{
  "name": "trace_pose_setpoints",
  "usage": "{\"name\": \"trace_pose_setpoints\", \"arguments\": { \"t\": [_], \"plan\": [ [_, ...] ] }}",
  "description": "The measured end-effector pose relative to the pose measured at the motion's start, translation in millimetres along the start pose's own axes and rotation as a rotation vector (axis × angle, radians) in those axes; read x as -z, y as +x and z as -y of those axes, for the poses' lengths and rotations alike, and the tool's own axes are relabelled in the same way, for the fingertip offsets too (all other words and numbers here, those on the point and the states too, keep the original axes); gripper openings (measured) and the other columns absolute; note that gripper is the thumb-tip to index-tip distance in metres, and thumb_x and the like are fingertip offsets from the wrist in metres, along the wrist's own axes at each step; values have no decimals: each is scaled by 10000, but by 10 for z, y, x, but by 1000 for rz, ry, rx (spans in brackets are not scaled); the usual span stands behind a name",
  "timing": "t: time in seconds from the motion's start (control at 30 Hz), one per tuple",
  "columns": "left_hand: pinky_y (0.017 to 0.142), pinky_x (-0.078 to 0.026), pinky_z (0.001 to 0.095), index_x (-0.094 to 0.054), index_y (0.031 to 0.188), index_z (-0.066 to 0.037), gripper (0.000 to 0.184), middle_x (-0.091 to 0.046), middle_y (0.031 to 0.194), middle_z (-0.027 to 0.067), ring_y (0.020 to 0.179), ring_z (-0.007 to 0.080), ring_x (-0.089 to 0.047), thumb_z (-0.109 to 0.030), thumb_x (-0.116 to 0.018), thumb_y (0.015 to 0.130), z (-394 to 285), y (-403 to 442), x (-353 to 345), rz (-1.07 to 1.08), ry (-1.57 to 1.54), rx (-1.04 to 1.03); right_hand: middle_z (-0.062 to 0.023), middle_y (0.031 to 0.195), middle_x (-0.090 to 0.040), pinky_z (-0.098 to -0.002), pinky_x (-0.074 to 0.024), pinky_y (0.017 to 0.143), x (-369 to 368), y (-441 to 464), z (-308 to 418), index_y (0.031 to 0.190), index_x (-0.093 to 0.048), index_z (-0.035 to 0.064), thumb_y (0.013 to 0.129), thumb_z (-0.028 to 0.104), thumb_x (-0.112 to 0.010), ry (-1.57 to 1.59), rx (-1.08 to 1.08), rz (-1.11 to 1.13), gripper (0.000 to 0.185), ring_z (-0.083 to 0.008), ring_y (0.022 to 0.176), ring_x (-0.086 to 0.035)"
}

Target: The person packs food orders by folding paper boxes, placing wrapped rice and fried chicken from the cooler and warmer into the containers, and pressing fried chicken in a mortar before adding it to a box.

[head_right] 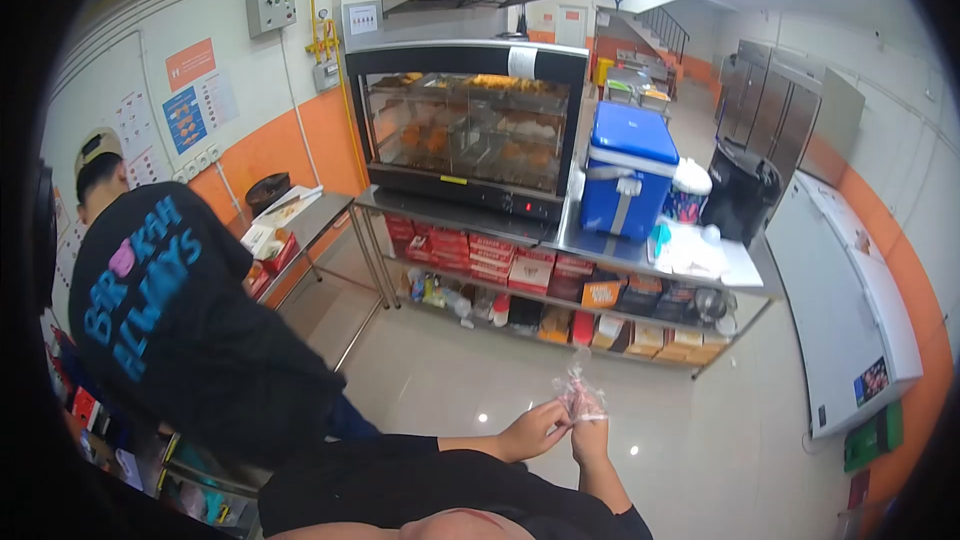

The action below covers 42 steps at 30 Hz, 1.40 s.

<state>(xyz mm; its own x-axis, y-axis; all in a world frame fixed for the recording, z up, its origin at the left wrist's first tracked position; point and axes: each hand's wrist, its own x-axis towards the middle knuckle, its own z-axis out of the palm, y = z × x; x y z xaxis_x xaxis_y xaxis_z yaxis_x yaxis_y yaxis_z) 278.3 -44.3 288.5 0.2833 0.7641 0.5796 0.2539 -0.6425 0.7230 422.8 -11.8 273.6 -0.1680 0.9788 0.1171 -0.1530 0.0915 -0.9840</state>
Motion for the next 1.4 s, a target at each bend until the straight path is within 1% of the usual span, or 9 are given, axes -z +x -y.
{"name": "trace_pose_setpoints", "arguments": {
  "t": [0.07,0.3,0.43,0.53,0.63,0.8,0.93,1.2,1.4],
  "plan": [
    [728,-480,364,-543,920,-21,151,-549,881,127,807,300,-585,25,-646,820,300,404,87,-8,9,-39,-169,1256,-589,-344,-484,928,126,415,-123,1339,-490,-18,1031,294,-462,328,-124,-15,439,-239,1106,-586],
    [739,-467,390,-546,927,-22,110,-541,913,129,848,323,-570,-60,-623,859,1045,1431,123,121,-20,85,-165,1354,-515,-364,-405,986,539,1497,-63,1380,-428,-48,995,373,-517,406,-147,354,577,-229,1194,-507],
    [739,-465,396,-543,933,-30,114,-538,919,132,856,330,-570,-81,-620,866,1439,1826,117,186,-39,198,-132,1283,-554,-370,-422,1030,584,1834,-247,1345,-447,-49,1006,268,-514,647,-181,-8,469,-227,1177,-530],
    [736,-461,415,-522,944,-39,127,-535,919,145,859,357,-571,-82,-614,869,1865,2212,102,279,15,47,-118,1269,-563,-358,-442,1039,932,2362,-972,1307,-479,-14,1026,199,-464,919,-251,-141,353,-218,1157,-551],
    [737,-458,428,-506,941,-35,129,-531,915,148,874,363,-571,-85,-605,874,2193,2678,76,276,98,63,-99,1250,-575,-331,-460,1018,1128,3226,-967,1289,-502,32,1042,222,-429,1030,-245,-12,320,-197,1131,-567],
    [730,-465,413,-510,934,-34,143,-530,895,147,869,356,-572,-93,-622,866,2619,3395,325,60,257,34,-79,1260,-560,-421,-403,1091,936,4441,-461,1340,-473,78,1004,443,-441,1110,-221,197,497,-266,1222,-511],
    [717,-470,393,-551,918,-33,158,-532,868,127,831,330,-568,-95,-676,843,2878,3593,530,-136,369,11,-135,1436,-407,-578,-290,1117,678,5035,-198,1471,-349,179,841,752,-434,773,-307,546,856,-388,1362,-339],
    [718,-498,351,-629,947,-34,203,-612,870,89,819,272,-619,-21,-724,768,3337,3944,1317,-200,384,-89,-62,1610,-152,-570,-278,1122,12,5907,64,1556,-101,282,818,764,-448,621,-119,897,947,-424,1418,-260],
    [732,-497,346,-628,942,-30,203,-608,870,98,828,278,-619,-6,-721,763,3357,4364,1707,-232,425,-137,-15,1628,-79,-538,-225,1160,-304,6259,357,1554,4,254,771,726,-565,730,-63,674,1076,-410,1442,-208]
  ]
}}
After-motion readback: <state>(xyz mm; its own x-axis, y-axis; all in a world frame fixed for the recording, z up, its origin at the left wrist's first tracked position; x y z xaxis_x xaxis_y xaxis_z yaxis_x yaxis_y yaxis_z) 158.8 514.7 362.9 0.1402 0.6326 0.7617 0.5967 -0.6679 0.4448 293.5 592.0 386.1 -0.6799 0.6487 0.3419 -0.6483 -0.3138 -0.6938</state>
